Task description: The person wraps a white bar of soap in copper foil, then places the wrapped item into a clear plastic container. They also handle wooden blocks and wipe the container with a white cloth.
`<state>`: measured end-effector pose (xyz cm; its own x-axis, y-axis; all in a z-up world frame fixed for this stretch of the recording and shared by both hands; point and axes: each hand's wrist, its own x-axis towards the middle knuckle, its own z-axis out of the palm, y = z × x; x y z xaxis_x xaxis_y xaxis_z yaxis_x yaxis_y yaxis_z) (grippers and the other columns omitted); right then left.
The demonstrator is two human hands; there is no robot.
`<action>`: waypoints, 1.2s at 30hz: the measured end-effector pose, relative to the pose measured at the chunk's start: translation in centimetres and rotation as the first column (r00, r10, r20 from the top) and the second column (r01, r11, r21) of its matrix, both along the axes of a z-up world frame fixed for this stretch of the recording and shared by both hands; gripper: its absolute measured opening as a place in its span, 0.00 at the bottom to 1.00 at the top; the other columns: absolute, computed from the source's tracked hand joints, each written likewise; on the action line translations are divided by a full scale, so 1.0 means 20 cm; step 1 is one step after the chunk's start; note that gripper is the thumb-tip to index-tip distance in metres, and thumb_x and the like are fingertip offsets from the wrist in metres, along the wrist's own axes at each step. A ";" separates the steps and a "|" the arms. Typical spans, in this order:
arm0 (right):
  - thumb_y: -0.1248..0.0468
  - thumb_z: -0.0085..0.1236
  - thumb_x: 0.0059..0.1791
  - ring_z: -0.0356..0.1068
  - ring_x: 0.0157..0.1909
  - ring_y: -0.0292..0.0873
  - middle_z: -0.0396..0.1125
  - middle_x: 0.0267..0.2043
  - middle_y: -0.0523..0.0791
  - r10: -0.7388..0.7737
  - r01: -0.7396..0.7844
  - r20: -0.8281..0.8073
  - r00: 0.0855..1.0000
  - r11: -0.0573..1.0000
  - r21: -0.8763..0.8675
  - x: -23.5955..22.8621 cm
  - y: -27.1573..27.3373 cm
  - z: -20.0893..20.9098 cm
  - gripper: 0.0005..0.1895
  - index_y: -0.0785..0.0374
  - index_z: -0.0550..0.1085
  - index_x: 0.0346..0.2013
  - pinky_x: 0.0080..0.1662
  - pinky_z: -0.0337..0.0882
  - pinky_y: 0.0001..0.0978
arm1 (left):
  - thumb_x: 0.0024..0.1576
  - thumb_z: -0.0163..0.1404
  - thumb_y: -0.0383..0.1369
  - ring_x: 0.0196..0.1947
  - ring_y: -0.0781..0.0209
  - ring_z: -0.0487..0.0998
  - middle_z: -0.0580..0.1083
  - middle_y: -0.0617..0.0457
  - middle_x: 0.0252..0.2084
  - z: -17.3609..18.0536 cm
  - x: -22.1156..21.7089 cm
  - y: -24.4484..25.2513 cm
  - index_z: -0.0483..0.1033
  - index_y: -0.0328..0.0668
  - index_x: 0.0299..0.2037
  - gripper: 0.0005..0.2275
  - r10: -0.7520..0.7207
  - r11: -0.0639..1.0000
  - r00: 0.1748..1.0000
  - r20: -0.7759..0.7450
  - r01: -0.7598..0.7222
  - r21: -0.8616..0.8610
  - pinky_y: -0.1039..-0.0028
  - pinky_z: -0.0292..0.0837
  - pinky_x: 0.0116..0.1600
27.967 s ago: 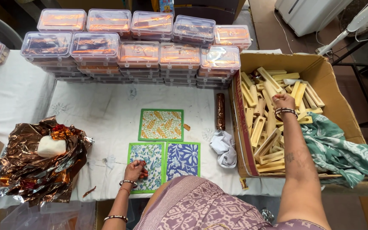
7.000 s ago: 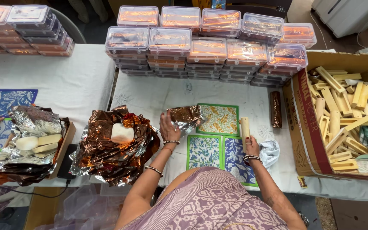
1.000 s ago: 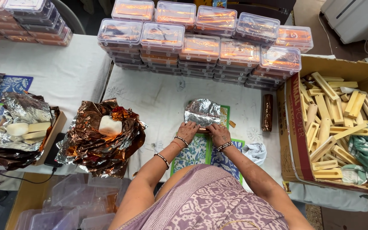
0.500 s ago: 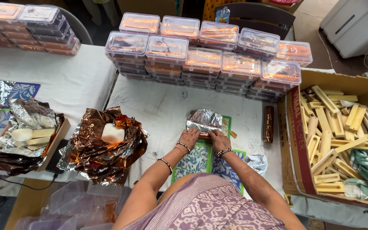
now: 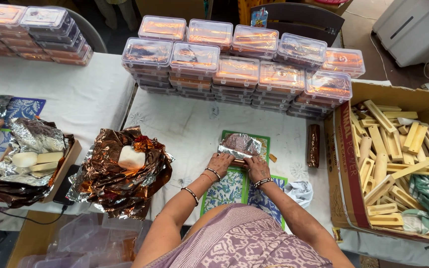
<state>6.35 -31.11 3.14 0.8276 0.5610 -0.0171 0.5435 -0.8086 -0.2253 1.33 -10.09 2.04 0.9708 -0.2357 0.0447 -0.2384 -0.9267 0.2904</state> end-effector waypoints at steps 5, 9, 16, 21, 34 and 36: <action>0.56 0.52 0.53 0.66 0.56 0.50 0.68 0.51 0.45 -0.028 0.028 0.011 1.000 1.000 -0.012 0.00 0.01 0.01 0.17 0.49 0.73 0.56 0.56 0.66 0.48 | 0.50 0.52 0.30 0.54 0.53 0.72 0.74 0.49 0.48 0.12 -0.02 -0.01 0.73 0.44 0.47 0.14 -0.006 0.998 0.992 0.129 0.015 -0.064 0.59 0.63 0.58; 0.58 0.51 0.53 0.66 0.57 0.49 0.69 0.51 0.44 -0.033 0.034 0.051 0.998 0.999 -0.013 -0.01 0.02 0.00 0.16 0.49 0.73 0.56 0.57 0.65 0.46 | 0.53 0.52 0.30 0.53 0.54 0.74 0.75 0.52 0.45 -0.05 0.04 0.00 0.74 0.45 0.44 0.09 -0.002 0.997 0.993 0.121 0.011 -0.071 0.61 0.65 0.57; 0.60 0.51 0.50 0.65 0.59 0.47 0.70 0.55 0.42 0.000 0.003 0.131 0.991 1.000 -0.017 -0.03 0.01 -0.04 0.20 0.49 0.72 0.58 0.56 0.64 0.47 | 0.55 0.50 0.29 0.51 0.54 0.75 0.76 0.52 0.43 -0.08 0.03 0.01 0.74 0.45 0.45 0.08 -0.018 0.998 0.993 0.114 0.024 -0.051 0.62 0.66 0.55; 0.59 0.49 0.53 0.66 0.59 0.48 0.70 0.52 0.43 -0.031 0.037 0.103 0.994 0.998 -0.051 -0.09 0.01 0.00 0.19 0.48 0.72 0.58 0.56 0.64 0.47 | 0.56 0.48 0.28 0.50 0.55 0.75 0.75 0.52 0.44 -0.06 -0.01 0.01 0.74 0.45 0.47 0.10 -0.040 0.998 0.996 0.079 0.044 -0.053 0.62 0.67 0.54; 0.66 0.51 0.46 0.67 0.57 0.44 0.69 0.53 0.42 0.071 -0.054 0.347 0.935 0.997 -0.057 -0.05 0.07 0.04 0.25 0.48 0.72 0.57 0.62 0.60 0.51 | 0.52 0.46 0.28 0.60 0.56 0.67 0.70 0.51 0.60 0.02 0.05 0.02 0.76 0.48 0.49 0.15 -0.045 0.997 0.995 0.094 0.039 0.067 0.59 0.63 0.56; 0.57 0.55 0.46 0.66 0.56 0.48 0.68 0.52 0.45 0.103 -0.106 0.231 0.968 0.994 0.003 -0.07 0.08 0.05 0.24 0.52 0.69 0.58 0.57 0.62 0.51 | 0.57 0.45 0.28 0.59 0.58 0.69 0.72 0.54 0.52 0.01 0.04 0.02 0.75 0.48 0.54 0.15 -0.043 0.995 0.999 -0.013 0.044 0.086 0.59 0.62 0.62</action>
